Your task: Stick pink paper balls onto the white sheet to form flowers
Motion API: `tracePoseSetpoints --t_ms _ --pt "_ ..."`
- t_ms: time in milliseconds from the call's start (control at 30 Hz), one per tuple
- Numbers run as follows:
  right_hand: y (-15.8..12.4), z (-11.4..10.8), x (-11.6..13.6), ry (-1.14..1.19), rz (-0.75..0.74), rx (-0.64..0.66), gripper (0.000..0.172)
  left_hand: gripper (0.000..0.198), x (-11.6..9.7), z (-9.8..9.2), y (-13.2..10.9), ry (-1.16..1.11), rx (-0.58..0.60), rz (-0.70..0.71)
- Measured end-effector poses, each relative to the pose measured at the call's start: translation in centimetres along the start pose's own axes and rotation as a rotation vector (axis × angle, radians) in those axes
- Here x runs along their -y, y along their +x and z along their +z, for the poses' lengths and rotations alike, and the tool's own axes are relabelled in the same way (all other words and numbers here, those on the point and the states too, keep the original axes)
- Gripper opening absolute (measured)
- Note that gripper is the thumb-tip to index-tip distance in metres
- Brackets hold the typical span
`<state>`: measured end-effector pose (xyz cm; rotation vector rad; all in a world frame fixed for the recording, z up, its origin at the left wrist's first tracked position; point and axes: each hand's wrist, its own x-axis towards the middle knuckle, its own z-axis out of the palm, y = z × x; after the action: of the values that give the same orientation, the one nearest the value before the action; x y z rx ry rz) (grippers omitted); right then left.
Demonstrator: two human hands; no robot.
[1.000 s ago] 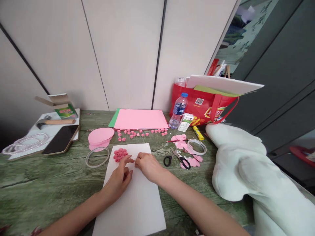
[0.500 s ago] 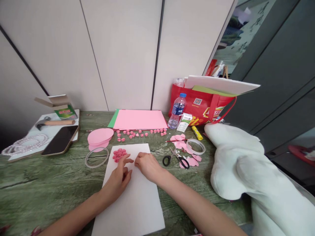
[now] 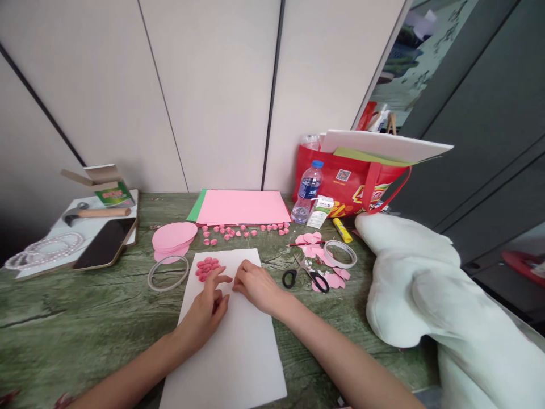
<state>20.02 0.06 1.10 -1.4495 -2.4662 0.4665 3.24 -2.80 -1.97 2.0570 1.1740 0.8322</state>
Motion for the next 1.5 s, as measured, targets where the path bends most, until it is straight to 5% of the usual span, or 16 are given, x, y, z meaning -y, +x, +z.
tracePoseSetpoints --t_ms 300,467,633,900,1133,1500 --pt "0.2 0.8 -0.3 -0.045 -0.041 -0.017 0.011 0.053 -0.3 0.0 0.0 0.013 0.002 0.0" --pt "0.7 0.8 -2.5 0.158 0.014 -0.285 0.011 0.052 -0.2 -0.1 -0.1 0.013 0.011 -0.012" --pt "-0.2 -2.0 -6.5 0.221 0.106 -0.469 0.009 0.05 -0.2 -0.1 -0.1 0.021 0.024 -0.033" --pt "0.8 -7.0 -11.0 -0.355 0.552 -0.265 0.016 0.052 0.2 0.1 -0.2 0.019 0.026 -0.04" --pt "5.8 -6.3 -13.2 -0.387 0.601 -0.276 0.022 0.052 0.2 0.1 -0.3 0.007 0.034 -0.038" --pt "7.8 -5.1 -14.3 -0.389 0.633 -0.252 0.02 0.055 0.3 0.2 -0.4 -0.037 0.021 -0.047"
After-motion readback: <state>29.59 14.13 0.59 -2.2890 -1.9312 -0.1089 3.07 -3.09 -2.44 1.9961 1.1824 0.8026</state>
